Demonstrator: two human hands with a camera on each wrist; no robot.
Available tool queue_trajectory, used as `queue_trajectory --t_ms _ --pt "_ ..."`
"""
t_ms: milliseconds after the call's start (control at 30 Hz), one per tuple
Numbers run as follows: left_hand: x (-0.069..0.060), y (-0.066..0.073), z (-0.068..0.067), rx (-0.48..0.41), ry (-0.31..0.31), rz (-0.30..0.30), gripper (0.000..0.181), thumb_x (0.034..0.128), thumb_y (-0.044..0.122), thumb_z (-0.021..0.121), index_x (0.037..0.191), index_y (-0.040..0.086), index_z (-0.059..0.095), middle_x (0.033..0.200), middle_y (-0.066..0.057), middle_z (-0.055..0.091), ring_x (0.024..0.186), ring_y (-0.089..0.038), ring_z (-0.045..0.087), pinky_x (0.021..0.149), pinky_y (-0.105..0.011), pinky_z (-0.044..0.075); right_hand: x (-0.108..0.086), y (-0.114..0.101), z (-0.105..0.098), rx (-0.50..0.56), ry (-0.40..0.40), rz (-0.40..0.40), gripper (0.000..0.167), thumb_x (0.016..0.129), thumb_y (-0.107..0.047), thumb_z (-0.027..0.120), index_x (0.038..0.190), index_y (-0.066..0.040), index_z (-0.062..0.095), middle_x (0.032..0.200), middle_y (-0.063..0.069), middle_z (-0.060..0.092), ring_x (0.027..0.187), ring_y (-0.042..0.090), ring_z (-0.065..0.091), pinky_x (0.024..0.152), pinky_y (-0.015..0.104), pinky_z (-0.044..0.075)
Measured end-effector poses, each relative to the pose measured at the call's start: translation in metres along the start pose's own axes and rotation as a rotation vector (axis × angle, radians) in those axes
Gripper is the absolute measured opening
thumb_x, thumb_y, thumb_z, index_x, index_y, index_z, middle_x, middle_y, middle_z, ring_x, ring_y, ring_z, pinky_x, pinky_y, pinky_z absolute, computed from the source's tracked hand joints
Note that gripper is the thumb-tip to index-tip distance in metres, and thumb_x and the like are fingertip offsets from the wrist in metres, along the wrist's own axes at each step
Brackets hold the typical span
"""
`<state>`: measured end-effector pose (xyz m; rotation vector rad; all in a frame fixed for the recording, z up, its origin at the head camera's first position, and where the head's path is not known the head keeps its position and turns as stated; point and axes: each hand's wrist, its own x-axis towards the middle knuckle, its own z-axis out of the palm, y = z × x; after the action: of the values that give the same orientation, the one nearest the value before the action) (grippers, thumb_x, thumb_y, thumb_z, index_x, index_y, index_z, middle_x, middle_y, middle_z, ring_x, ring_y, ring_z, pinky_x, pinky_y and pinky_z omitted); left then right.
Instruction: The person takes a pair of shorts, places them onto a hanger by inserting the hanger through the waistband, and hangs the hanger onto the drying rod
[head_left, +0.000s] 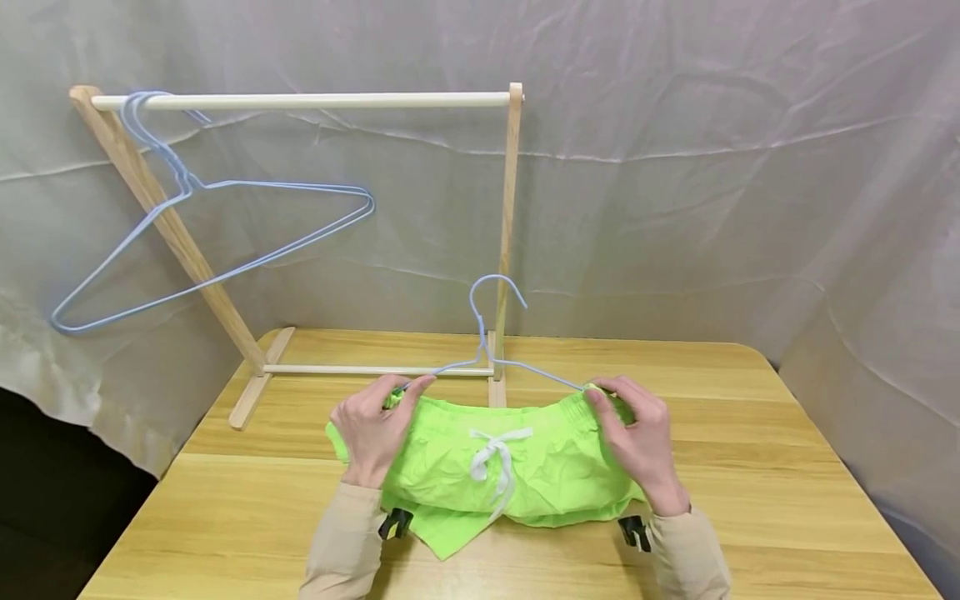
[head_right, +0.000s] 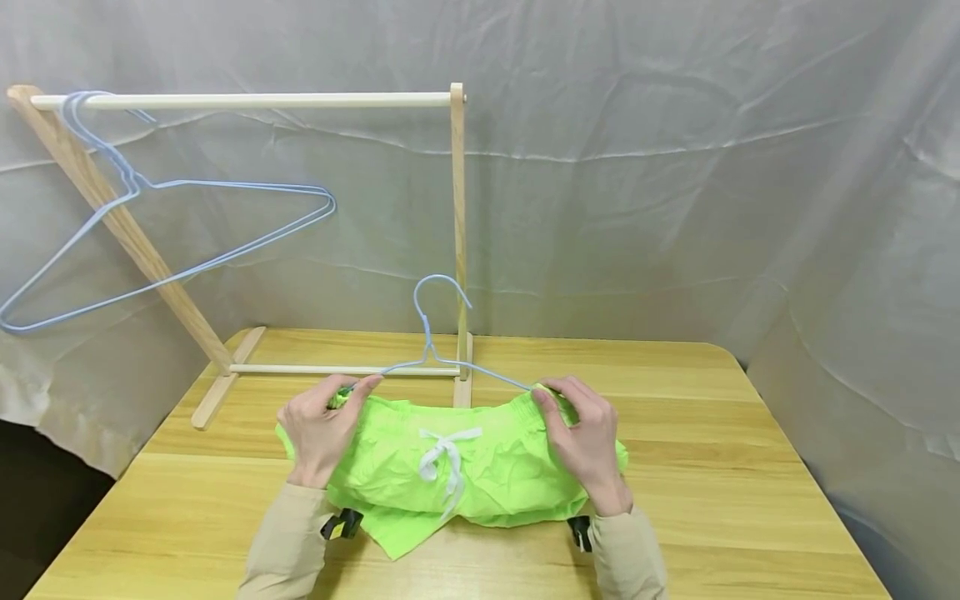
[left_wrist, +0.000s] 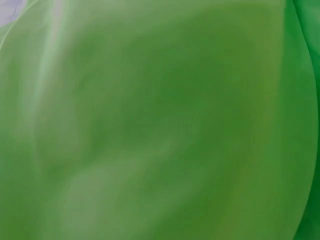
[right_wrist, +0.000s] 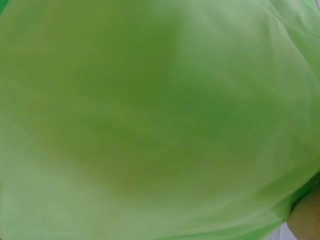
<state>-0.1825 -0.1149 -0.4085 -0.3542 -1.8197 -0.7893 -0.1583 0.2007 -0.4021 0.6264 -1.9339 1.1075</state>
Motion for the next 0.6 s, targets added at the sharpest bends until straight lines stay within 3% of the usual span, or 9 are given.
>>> queue_trajectory --t_ms 467,600 --pt "0.0039 -0.0022 -0.0046 0.034 0.086 -0.022 0.059 0.0924 0.06 0.061 0.066 0.008 0.072 0.059 -0.01 0.071 0.034 -0.008 0.025 0.042 -0.018 0.016 0.0022 -0.0044 0.0032 0.032 -0.009 0.037 0.025 0.081 0.014 0.071 0.104 0.006 0.072 0.09 0.019 0.074 0.086 0.004 0.068 0.085 0.008 0.05" --pt "0.0065 -0.0007 -0.0061 0.044 0.124 -0.012 0.056 0.0915 0.058 0.064 0.066 0.009 0.073 0.058 -0.008 0.071 0.034 -0.007 0.025 0.042 -0.017 0.016 0.0029 -0.0057 0.0021 0.023 0.001 0.043 0.027 0.081 0.014 0.07 0.107 0.007 0.071 0.094 0.022 0.074 0.091 0.001 0.066 0.089 0.008 0.049"
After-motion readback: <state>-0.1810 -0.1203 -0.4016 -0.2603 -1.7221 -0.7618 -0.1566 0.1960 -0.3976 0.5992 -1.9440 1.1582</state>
